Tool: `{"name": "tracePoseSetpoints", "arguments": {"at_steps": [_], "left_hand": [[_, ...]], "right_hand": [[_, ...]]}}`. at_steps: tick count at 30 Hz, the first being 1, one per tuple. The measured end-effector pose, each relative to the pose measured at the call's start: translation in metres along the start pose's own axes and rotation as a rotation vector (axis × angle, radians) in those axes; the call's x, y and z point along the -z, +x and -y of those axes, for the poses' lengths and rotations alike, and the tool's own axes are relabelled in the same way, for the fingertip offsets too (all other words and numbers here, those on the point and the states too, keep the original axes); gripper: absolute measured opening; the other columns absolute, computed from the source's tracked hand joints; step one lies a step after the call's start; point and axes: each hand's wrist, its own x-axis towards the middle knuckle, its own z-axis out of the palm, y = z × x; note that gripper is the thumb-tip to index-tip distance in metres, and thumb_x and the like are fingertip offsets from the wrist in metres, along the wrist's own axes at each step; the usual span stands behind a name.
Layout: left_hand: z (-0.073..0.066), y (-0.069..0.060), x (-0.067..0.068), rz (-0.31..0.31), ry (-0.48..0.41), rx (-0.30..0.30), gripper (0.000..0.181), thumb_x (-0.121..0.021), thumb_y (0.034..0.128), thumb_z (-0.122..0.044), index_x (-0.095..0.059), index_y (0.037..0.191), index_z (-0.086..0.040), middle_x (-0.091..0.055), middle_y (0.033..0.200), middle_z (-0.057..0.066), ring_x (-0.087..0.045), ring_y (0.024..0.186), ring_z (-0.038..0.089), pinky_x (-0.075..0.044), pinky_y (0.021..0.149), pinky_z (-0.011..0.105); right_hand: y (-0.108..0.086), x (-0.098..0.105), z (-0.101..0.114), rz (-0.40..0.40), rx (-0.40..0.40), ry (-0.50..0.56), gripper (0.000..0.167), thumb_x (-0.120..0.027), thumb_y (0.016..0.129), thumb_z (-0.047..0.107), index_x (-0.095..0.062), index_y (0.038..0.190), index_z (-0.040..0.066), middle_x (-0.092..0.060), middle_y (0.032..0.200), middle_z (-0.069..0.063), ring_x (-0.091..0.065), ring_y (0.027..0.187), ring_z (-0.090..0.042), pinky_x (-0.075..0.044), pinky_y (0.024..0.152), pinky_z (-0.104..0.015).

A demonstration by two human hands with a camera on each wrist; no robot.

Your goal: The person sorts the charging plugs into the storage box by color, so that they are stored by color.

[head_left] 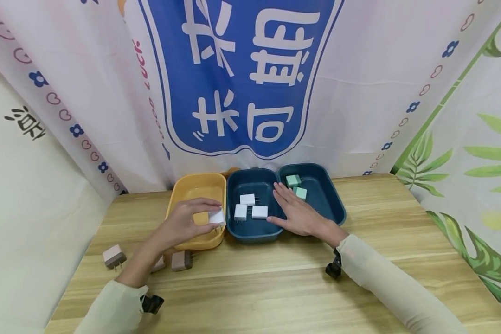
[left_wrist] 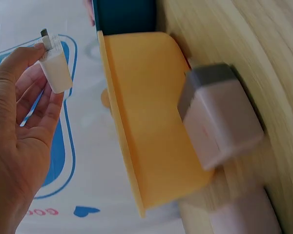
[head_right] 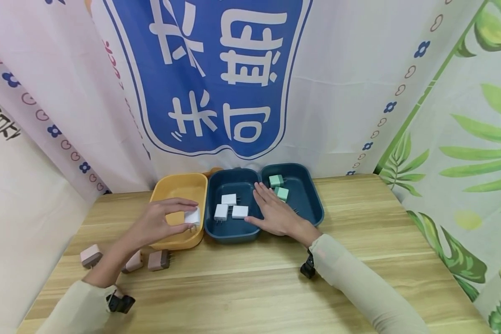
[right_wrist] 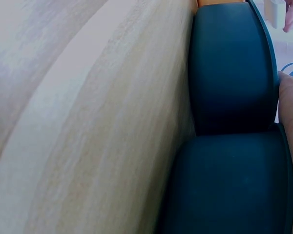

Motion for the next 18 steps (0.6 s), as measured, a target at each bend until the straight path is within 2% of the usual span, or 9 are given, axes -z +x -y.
{"name": "tracePoseSetpoints", "arguments": {"at_steps": [11,18], "left_hand": [[-0.009,0.027,-0.022,0.041,-0.039,0.059,0.04,-0.092,0.0837,-0.014,-0.08,0.12,-0.002,-0.075,0.128,0.007,-0.07,0.118,0.029,-0.06,0.099,0.049],[-0.008,0.04,-0.037,0.106,-0.034,0.1,0.04,-0.091,0.0849,-0.015,-0.079,0.122,-0.003,-0.074,0.129,0.007,-0.069,0.12,0.028,-0.058,0.102,0.046]], "right_hand": [[0.0,0.0,0.0,0.007,-0.002,-0.008,0.095,-0.049,0.105,0.066,-0.023,0.165,-0.004,-0.007,0.177,-0.016,-0.002,0.164,-0.028,-0.012,0.132,-0.051],[0.001,0.0,0.0,0.005,-0.009,-0.01,0.096,-0.049,0.105,0.067,-0.024,0.165,-0.004,-0.008,0.177,-0.016,-0.004,0.164,-0.029,-0.015,0.131,-0.055]]}}
